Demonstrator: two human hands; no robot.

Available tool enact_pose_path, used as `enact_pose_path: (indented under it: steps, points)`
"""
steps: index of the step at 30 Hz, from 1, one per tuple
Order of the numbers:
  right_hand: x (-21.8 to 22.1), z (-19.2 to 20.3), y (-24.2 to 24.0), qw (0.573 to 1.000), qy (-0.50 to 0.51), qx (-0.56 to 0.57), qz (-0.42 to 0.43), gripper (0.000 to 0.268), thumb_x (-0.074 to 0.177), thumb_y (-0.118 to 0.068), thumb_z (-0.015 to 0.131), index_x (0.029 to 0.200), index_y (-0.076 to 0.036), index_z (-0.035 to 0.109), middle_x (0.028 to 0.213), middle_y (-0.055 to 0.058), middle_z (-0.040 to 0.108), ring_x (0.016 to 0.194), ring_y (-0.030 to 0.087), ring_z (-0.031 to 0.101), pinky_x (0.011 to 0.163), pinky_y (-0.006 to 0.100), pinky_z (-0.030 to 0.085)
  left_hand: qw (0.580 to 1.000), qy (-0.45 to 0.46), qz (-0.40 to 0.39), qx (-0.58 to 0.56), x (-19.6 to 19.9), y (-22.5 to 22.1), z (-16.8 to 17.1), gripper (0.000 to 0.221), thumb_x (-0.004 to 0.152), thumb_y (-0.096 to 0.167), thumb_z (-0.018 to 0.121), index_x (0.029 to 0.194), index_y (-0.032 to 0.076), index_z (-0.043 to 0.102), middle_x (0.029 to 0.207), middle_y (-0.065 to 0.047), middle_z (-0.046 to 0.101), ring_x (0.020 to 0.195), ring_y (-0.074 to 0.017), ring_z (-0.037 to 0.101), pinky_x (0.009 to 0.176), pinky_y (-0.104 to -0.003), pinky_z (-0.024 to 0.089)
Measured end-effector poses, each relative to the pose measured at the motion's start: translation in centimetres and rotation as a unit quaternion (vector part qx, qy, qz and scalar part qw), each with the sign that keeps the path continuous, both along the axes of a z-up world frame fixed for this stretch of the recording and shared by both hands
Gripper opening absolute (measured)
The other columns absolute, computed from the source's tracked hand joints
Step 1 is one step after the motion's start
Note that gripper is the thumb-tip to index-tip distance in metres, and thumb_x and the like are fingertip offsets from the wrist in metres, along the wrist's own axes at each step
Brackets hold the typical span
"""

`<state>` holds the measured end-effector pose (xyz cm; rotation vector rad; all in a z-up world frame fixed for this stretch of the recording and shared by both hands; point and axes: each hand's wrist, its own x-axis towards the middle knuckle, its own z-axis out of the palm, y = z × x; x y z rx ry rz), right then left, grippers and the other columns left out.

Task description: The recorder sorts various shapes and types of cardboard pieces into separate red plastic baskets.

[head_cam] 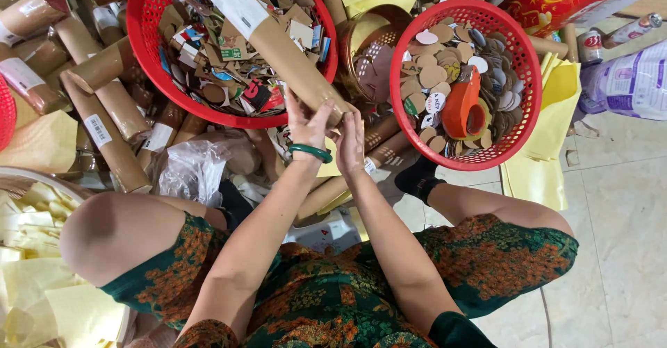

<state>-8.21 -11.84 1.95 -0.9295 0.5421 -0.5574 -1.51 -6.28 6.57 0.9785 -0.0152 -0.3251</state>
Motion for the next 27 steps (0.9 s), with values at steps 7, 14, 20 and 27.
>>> enact_pose_path:
  steps: [7,14,20,27]
  points:
    - [-0.9,-3.8,-4.3,0.999,0.035,0.014,-0.036,0.026,0.107,-0.020,0.056,0.131,-0.009,0.054,0.104,0.005,0.068,0.086,0.012,0.065,0.074,0.030,0.055,0.996,-0.054,0.041,0.059,7.4,6.4,10.6,0.094,0.094,0.005,0.060,0.170,0.015,0.006,0.156,-0.025,0.044,0.097,-0.0367,0.040,0.084,-0.051,0.032]
    - [-2.5,-10.8,-5.7,0.986,0.138,-0.040,-0.089,0.020,0.101,-0.019,0.061,0.119,-0.011,0.063,0.098,0.002,0.069,0.081,0.011,0.066,0.068,0.026,0.056,0.810,-0.524,0.116,0.236,8.8,5.9,8.5,0.078,0.105,0.039,0.066,0.169,0.032,0.022,0.174,0.003,-0.005,0.162,-0.0177,-0.001,0.133,-0.040,0.008]
    - [-5.3,-16.9,-4.3,0.960,0.219,-0.174,-0.023,0.021,0.101,-0.018,0.065,0.119,-0.008,0.064,0.098,0.002,0.070,0.081,0.012,0.070,0.066,0.026,0.058,0.776,-0.517,-0.003,0.362,3.6,4.3,-4.4,0.069,0.098,0.006,0.076,0.157,0.020,0.042,0.157,-0.011,0.039,0.144,-0.0337,0.045,0.123,-0.046,0.041]
    - [-7.8,-13.5,-2.4,0.698,0.377,-0.562,0.233,0.053,0.080,-0.020,0.085,0.129,-0.018,0.066,0.133,0.014,0.061,0.125,0.035,0.057,0.109,0.046,0.049,0.701,-0.477,-0.255,0.465,-0.1,6.6,-15.4,0.084,0.081,0.011,0.081,0.154,0.012,0.040,0.125,-0.018,0.057,0.119,-0.0412,0.054,0.109,-0.052,0.046]
